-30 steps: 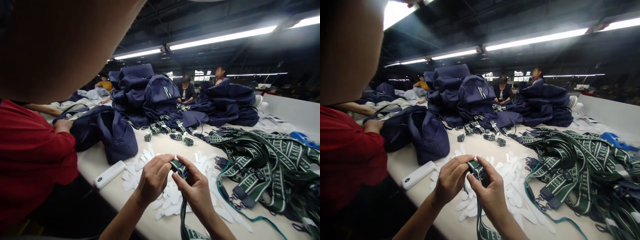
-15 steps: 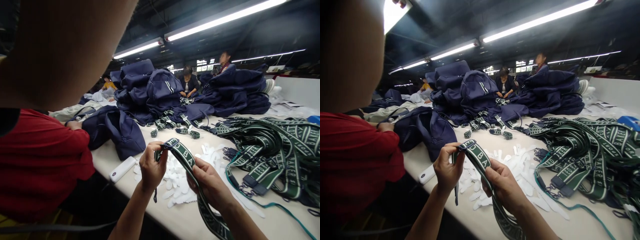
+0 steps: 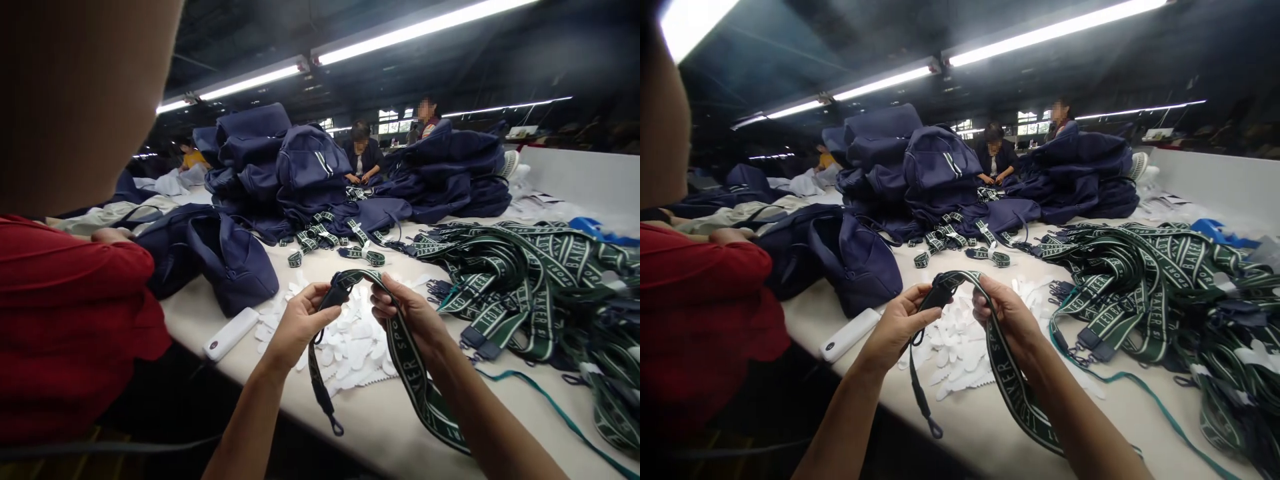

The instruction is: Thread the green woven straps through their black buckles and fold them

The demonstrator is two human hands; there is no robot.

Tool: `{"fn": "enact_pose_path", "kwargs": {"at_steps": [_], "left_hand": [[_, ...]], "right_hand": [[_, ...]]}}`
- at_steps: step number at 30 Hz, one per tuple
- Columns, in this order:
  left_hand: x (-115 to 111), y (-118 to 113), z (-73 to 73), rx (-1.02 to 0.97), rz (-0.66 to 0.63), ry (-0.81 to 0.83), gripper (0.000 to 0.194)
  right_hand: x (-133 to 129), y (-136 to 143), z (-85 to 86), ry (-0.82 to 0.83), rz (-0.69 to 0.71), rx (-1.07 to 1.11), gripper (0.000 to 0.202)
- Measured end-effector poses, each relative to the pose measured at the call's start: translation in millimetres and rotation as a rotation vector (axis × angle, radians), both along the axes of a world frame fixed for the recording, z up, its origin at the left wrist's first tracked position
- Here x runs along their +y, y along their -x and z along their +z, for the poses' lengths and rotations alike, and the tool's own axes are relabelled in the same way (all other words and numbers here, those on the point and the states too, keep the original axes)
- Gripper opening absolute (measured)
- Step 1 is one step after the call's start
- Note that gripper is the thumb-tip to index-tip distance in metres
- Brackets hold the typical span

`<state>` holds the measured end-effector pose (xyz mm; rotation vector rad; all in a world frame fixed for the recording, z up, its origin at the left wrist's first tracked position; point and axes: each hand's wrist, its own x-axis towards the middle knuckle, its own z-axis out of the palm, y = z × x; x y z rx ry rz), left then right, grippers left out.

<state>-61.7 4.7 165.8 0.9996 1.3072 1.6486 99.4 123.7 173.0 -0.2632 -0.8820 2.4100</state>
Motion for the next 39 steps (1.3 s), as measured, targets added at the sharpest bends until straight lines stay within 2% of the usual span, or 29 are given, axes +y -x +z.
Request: {"fn": "enact_pose_path", "kwargs": {"at_steps": [4,8,11,15,19,25,29,31,33,36,39], "left_hand": [[-6.3,4.5,-0.7,-0.102,-0.108,0.017,0.046],[-7.8,8.4,-5.0,-0.179,-0.074,0.033,0.043],[-6.9,12.4,-8.5,-0.097,-0.007,0.016,0.042],[-4.8,19.2,-12.6,0.095,0.123,-0.004,0.038],[-2.8,23.9,-14.1,0.169,0.136,0.02,0.037],[1.1,21.7,-10.8,0.228,0.053,0.002,0.038],[8.6,6.5,-12.1,0.178,-0.086,-0.082,0.045],[13.1,-2.9,-13.2,0.149,-0.116,-0.096,0.051],[17.2,-9.7,-13.5,0.16,-0.046,-0.091,0.044],[21.7,-11.7,-12.1,0.195,0.136,-0.134,0.027],[23.8,-7.7,-10.5,0.199,0.296,-0.215,0.034]], "right_hand": [[1.6,3.8,-3.5,0.089,0.051,0.03,0.03],[0.6,4.7,-6.7,0.043,0.069,0.025,0.035],[2.1,3.2,-8.6,-0.091,0.08,0.005,0.039],[12.4,1.2,-8.5,-0.346,0.119,-0.143,0.03],[27.0,2.8,-5.5,-0.519,0.081,-0.292,0.033],[32.5,7.1,1.0,-0.512,0.11,-0.258,0.038],[20.5,8.6,6.8,-0.504,0.11,-0.214,0.034],[13.3,8.6,8.9,-0.528,0.132,-0.22,0.03],[7.5,7.1,9.8,-0.569,0.152,-0.26,0.029],[2.6,1.1,7.8,-0.646,0.146,-0.337,0.031],[0.7,-6.2,0.6,-0.663,0.136,-0.376,0.035]]}}
